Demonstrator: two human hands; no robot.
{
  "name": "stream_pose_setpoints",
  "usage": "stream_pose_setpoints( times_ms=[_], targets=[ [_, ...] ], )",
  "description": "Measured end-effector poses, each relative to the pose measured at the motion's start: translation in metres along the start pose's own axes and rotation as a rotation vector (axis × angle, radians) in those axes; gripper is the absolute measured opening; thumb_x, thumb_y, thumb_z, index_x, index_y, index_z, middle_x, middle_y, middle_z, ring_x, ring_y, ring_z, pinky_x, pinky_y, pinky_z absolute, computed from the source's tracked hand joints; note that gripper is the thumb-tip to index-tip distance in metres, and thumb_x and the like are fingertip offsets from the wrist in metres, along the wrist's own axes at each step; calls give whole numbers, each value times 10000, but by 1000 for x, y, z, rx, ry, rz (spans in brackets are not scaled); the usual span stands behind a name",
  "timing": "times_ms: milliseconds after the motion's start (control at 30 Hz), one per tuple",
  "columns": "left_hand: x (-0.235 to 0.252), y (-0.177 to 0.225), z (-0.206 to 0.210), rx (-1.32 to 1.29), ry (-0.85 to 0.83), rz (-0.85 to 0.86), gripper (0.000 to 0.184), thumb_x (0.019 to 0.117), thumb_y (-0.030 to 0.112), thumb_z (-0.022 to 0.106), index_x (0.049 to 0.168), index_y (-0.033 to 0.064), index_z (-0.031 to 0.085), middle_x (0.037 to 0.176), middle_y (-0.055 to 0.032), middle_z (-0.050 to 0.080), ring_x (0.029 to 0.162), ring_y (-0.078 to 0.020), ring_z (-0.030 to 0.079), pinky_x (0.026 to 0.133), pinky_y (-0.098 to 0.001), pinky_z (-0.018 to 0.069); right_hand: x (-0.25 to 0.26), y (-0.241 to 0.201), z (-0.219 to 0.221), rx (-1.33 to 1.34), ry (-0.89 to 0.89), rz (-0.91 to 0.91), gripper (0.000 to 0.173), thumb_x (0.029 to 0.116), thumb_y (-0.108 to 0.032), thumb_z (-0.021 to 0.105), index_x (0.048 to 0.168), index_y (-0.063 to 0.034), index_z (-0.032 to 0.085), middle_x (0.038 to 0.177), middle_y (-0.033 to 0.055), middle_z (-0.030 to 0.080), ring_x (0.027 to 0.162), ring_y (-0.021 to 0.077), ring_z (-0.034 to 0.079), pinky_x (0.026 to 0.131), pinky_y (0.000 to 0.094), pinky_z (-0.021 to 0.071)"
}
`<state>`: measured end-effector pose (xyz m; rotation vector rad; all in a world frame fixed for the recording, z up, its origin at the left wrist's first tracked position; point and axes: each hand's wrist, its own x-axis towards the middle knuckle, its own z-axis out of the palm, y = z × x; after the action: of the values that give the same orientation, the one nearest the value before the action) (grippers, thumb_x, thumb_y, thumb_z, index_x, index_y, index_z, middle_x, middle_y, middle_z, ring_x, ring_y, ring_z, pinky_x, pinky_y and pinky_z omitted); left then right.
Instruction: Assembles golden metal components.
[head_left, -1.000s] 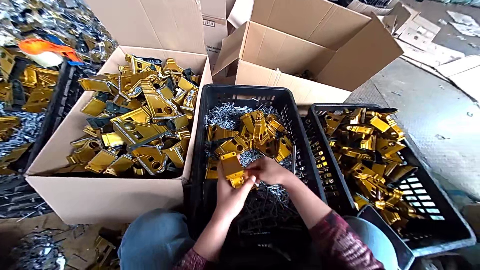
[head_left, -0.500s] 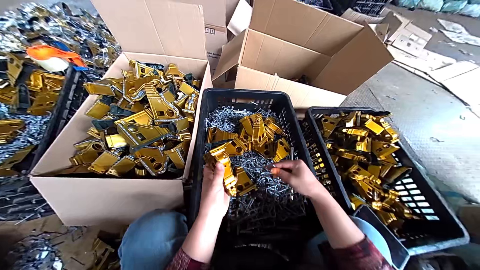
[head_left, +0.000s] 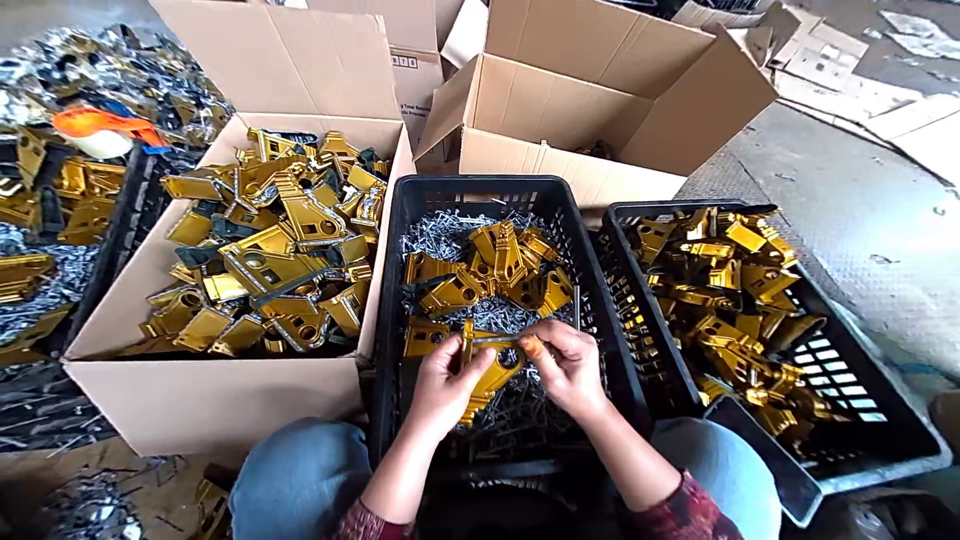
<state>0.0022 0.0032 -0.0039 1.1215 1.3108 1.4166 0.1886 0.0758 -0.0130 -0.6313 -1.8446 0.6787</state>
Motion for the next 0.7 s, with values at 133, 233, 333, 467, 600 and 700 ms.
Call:
stream_pose_setpoints(
  times_ms=[133,233,333,467,600,700],
  targets=[
    [-1,-7,4,140,83,146,199,1018,200,593,956,63,723,809,50,684,756,1,641,711,-178,539,-3,3,8,-39,7,-57,301,1025,-225,597,931,16,750,787,62,691,706,34,599,661,189,510],
    [-1,-6,4,124,95,138,312,1080,183,453,932,59,697,781,66,648,758,16,618,725,-167,518,-2,5,7,-152,0,-131,302,1021,-249,599,945,-7,763,774,80,686,714,82,619,668,212,522],
    [-1,-4,5,82,140,90,301,1070,165,464,931,49,706,794,54,669,788,-1,645,770,-195,541,-2,3,3,-164,-57,-126,333,1032,-310,589,1040,-44,788,788,75,666,750,86,615,700,208,518],
    [0,-1,1,-3,191,89,263,1034,121,495,902,57,714,789,57,691,785,-8,662,769,-205,557,1,-2,-10,25,-199,54,334,1049,-302,564,1188,-81,773,1035,69,670,945,55,608,852,217,528],
    [0,1,0,-112,123,51,258,1019,102,497,842,102,685,772,75,660,782,-15,634,794,-219,534,1,1,-14,198,-224,138,257,1018,-227,617,1121,-69,793,1210,82,662,1042,67,621,925,250,540],
    [-2,6,0,-212,61,18,290,1027,89,450,870,103,694,825,73,681,838,-7,642,839,-216,532,3,-1,-14,377,-278,178,299,1020,-289,629,1141,-62,782,1344,93,632,1164,92,617,996,278,536]
  ],
)
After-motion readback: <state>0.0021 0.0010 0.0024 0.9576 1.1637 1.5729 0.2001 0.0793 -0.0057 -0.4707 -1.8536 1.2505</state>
